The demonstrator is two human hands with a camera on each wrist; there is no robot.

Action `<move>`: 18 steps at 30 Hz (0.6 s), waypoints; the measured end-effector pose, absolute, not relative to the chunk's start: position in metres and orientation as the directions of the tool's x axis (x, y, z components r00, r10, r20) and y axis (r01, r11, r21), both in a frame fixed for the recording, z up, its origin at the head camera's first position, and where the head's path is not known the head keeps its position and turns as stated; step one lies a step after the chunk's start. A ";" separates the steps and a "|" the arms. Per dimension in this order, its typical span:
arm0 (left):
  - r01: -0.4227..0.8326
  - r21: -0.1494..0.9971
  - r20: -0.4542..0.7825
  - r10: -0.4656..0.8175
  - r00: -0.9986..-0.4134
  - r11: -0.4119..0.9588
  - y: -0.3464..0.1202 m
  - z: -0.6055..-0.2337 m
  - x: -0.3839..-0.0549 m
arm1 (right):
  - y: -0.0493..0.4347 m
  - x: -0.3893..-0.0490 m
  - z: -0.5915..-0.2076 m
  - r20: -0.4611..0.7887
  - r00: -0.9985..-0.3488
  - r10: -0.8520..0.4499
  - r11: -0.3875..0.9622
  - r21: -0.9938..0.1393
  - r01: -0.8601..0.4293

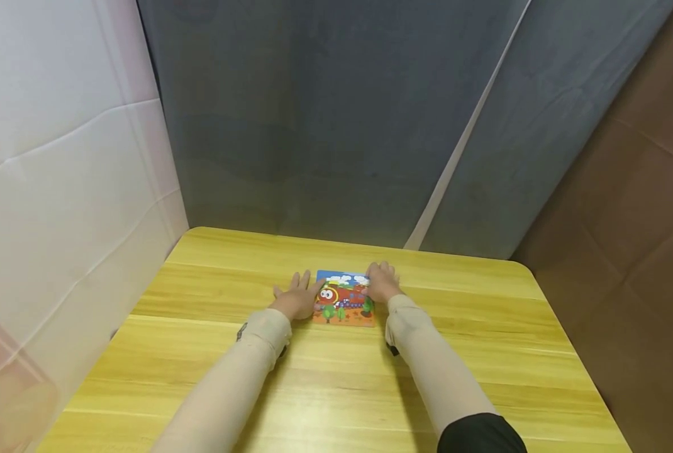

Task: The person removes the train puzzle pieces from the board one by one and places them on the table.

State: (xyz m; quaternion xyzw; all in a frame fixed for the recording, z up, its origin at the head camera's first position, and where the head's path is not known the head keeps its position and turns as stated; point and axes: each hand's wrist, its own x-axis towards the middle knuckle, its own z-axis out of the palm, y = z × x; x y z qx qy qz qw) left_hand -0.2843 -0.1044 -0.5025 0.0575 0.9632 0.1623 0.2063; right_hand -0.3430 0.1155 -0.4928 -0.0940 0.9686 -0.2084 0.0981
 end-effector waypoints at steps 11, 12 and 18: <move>0.050 0.320 -0.394 0.180 -0.901 0.946 -0.103 -0.489 -0.275 | 0.108 -0.344 -0.493 -0.206 -0.956 -0.209 0.859 -0.506 -0.078; 0.053 0.323 -0.390 0.184 -0.902 0.945 -0.103 -0.488 -0.276 | 0.108 -0.344 -0.492 -0.206 -0.957 -0.202 0.858 -0.509 -0.071; 0.059 0.336 -0.373 0.190 -0.908 0.940 -0.104 -0.505 -0.285 | 0.107 -0.341 -0.492 -0.188 -0.971 -0.146 0.821 -0.570 -0.013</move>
